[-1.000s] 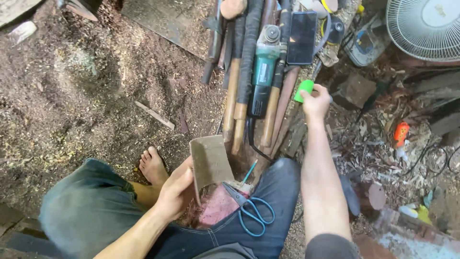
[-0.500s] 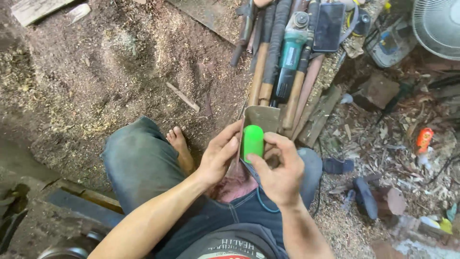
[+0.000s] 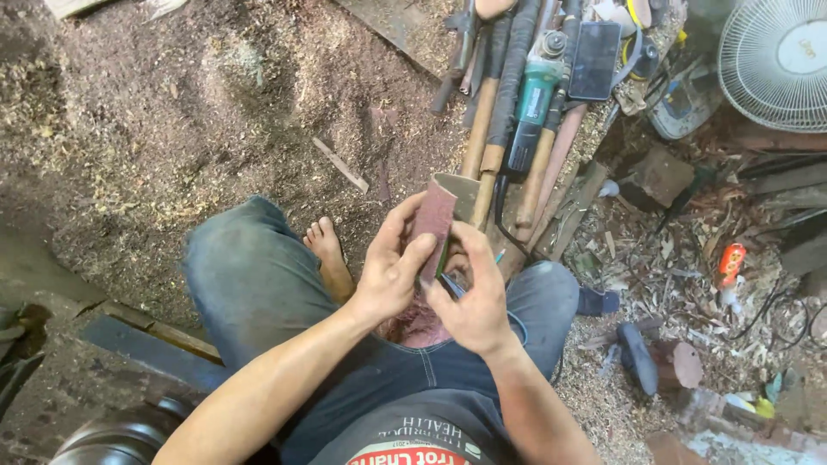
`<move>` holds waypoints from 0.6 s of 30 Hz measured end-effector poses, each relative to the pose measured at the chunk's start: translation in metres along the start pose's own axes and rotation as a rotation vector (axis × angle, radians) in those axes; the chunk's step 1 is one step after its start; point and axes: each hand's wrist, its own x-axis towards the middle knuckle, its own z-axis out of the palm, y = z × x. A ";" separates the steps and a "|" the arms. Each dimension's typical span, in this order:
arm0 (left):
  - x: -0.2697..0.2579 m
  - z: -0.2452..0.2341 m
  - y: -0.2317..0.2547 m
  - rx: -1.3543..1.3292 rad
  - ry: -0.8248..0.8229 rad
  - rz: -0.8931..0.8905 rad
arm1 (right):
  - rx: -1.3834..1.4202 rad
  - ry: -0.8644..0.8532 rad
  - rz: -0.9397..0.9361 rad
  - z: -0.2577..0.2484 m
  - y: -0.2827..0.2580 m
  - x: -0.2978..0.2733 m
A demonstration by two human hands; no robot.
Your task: Cutting and shaping pieces of sandpaper using scissors.
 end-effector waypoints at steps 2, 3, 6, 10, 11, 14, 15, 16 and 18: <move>0.002 -0.003 0.001 0.055 0.020 0.026 | 0.166 -0.013 0.127 -0.001 0.007 0.002; 0.005 -0.004 0.002 0.115 0.034 0.050 | 0.334 -0.019 0.254 -0.001 0.012 0.003; 0.017 -0.010 -0.009 0.159 0.330 0.033 | 0.558 -0.075 0.331 -0.010 0.020 -0.001; 0.030 -0.026 -0.010 -0.027 0.608 0.035 | 0.909 -0.131 0.507 -0.012 0.028 -0.010; 0.028 -0.027 0.000 -0.054 0.559 0.078 | 0.999 -0.113 0.517 -0.014 0.031 -0.011; 0.011 -0.019 0.017 0.095 0.436 0.169 | 1.063 -0.033 0.468 -0.017 0.030 -0.009; 0.003 -0.016 0.021 0.264 0.372 0.223 | 1.033 0.012 0.412 -0.018 0.029 -0.007; 0.005 -0.012 0.026 0.262 0.372 0.219 | 1.031 0.014 0.416 -0.020 0.029 -0.008; 0.007 -0.005 0.037 0.688 0.063 0.534 | 0.820 0.069 0.443 -0.022 0.030 -0.011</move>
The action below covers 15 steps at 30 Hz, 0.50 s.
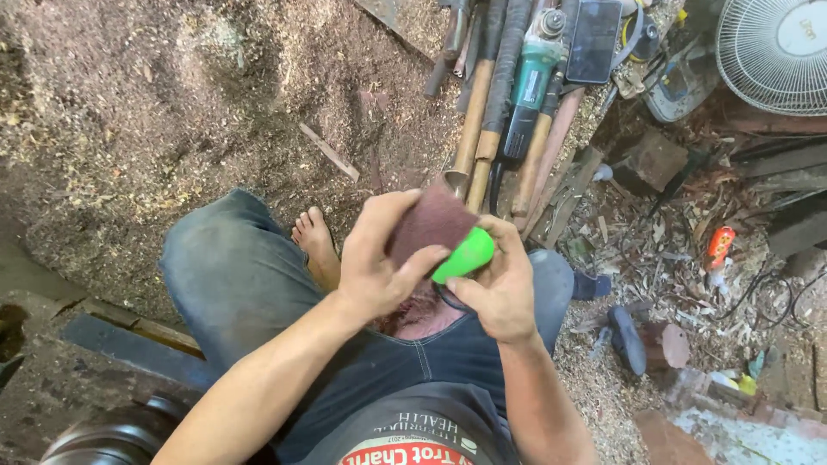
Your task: Cutting and shaping pieces of sandpaper using scissors.
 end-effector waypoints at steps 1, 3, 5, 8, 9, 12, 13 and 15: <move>0.002 -0.002 -0.003 0.000 0.002 -0.005 | -0.002 0.000 0.006 -0.001 -0.003 -0.002; 0.010 -0.008 -0.010 0.345 0.106 -0.078 | -0.125 -0.049 -0.099 -0.004 -0.011 -0.002; 0.013 -0.013 -0.006 0.294 0.129 -0.059 | -0.084 -0.045 -0.094 -0.008 -0.012 -0.002; 0.014 -0.010 0.004 0.099 0.035 0.037 | -0.005 -0.024 -0.060 -0.013 -0.011 -0.002; 0.013 -0.007 0.008 -0.043 -0.075 0.117 | 0.035 -0.013 -0.033 -0.015 -0.009 -0.003; 0.000 0.003 -0.002 -0.180 -0.143 -0.377 | 0.083 -0.044 0.010 -0.010 -0.013 -0.005; -0.006 0.007 -0.008 -0.179 -0.145 -0.380 | 0.086 -0.042 0.012 -0.008 -0.013 -0.006; -0.014 0.014 -0.023 -0.678 -0.183 -0.637 | 0.022 -0.021 -0.018 -0.001 -0.012 -0.001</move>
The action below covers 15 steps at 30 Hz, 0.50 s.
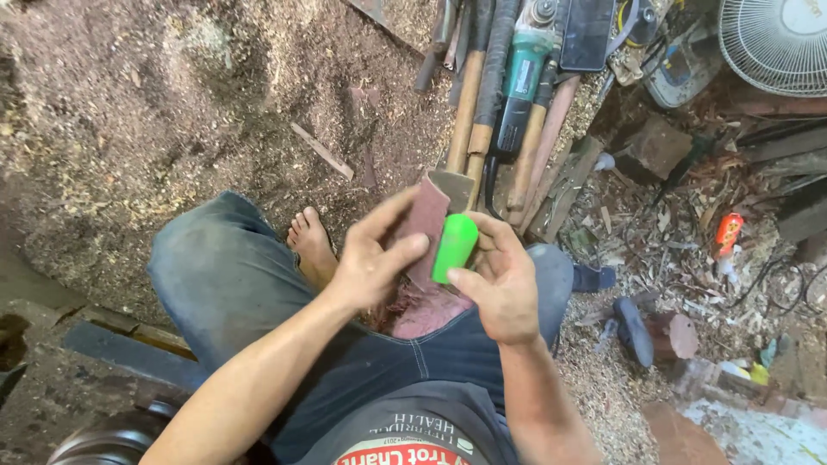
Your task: Cutting and shaping pieces of sandpaper using scissors.
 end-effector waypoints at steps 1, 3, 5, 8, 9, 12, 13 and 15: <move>0.000 -0.001 -0.004 0.006 -0.001 -0.001 | 0.006 0.000 -0.002 0.007 -0.002 0.000; 0.000 -0.002 -0.015 -0.190 -0.102 -0.025 | -0.313 0.138 -0.076 0.019 -0.005 -0.001; 0.001 -0.003 -0.016 -0.193 -0.119 -0.024 | -0.449 0.117 -0.146 0.027 -0.011 -0.001; 0.000 -0.004 -0.014 -0.203 -0.140 -0.009 | -0.586 0.109 -0.198 0.033 -0.018 0.000; 0.000 -0.004 -0.012 -0.211 -0.152 0.000 | -0.584 0.133 -0.181 0.034 -0.020 0.001; 0.000 -0.008 -0.016 -0.215 -0.169 0.011 | -0.868 0.103 -0.314 0.032 -0.019 -0.002; -0.001 -0.008 -0.016 -0.213 -0.170 0.011 | -0.867 0.104 -0.316 0.037 -0.023 -0.001; -0.002 -0.008 -0.016 -0.333 -0.135 -0.008 | -1.023 0.124 -0.413 0.047 -0.031 0.000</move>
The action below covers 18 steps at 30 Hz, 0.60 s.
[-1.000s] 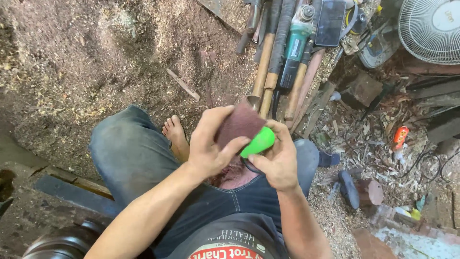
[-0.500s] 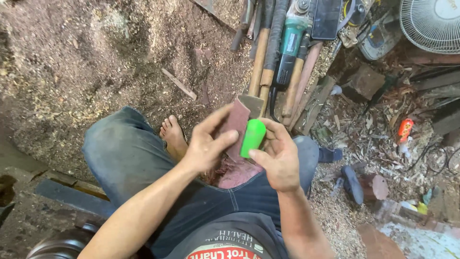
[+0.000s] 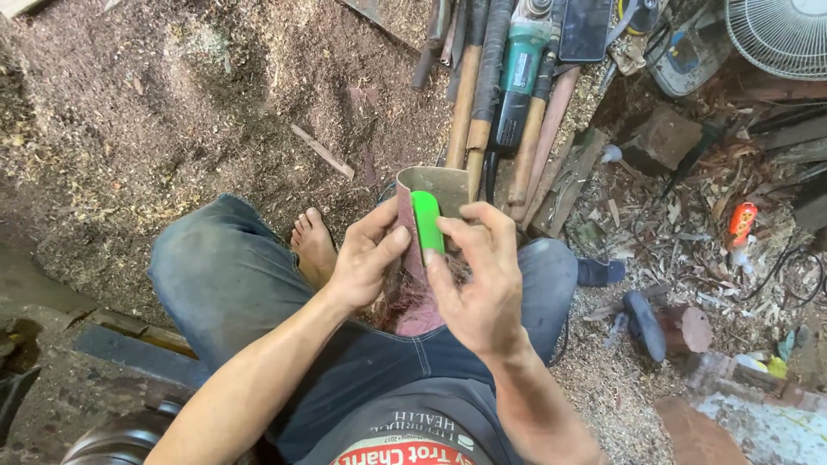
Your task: Cutting and shaping pieces of sandpaper using scissors.
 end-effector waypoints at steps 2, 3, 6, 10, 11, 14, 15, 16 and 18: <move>-0.002 0.001 0.000 -0.018 0.012 0.016 | -0.148 0.028 -0.042 0.000 0.000 -0.002; -0.004 0.002 0.000 -0.039 0.025 0.033 | -0.297 0.054 -0.083 0.000 -0.001 -0.003; -0.006 0.003 -0.005 0.000 0.116 0.035 | 0.065 0.017 -0.090 0.008 0.012 -0.009; -0.005 0.017 0.002 0.091 0.133 0.124 | 0.903 0.210 0.383 0.024 0.002 -0.013; -0.006 0.020 0.001 0.119 0.147 0.146 | 0.580 0.185 0.131 0.025 -0.003 -0.011; -0.011 0.029 0.000 0.191 0.155 0.171 | 0.144 0.207 -0.181 0.030 -0.003 -0.014; -0.014 0.033 0.000 0.238 0.157 0.179 | 0.039 0.248 -0.247 0.032 -0.001 -0.016; -0.016 0.031 -0.002 0.238 0.156 0.181 | 0.038 0.249 -0.250 0.032 0.002 -0.014; -0.019 0.029 -0.005 0.171 0.151 0.166 | -0.016 0.258 -0.279 0.032 0.005 -0.012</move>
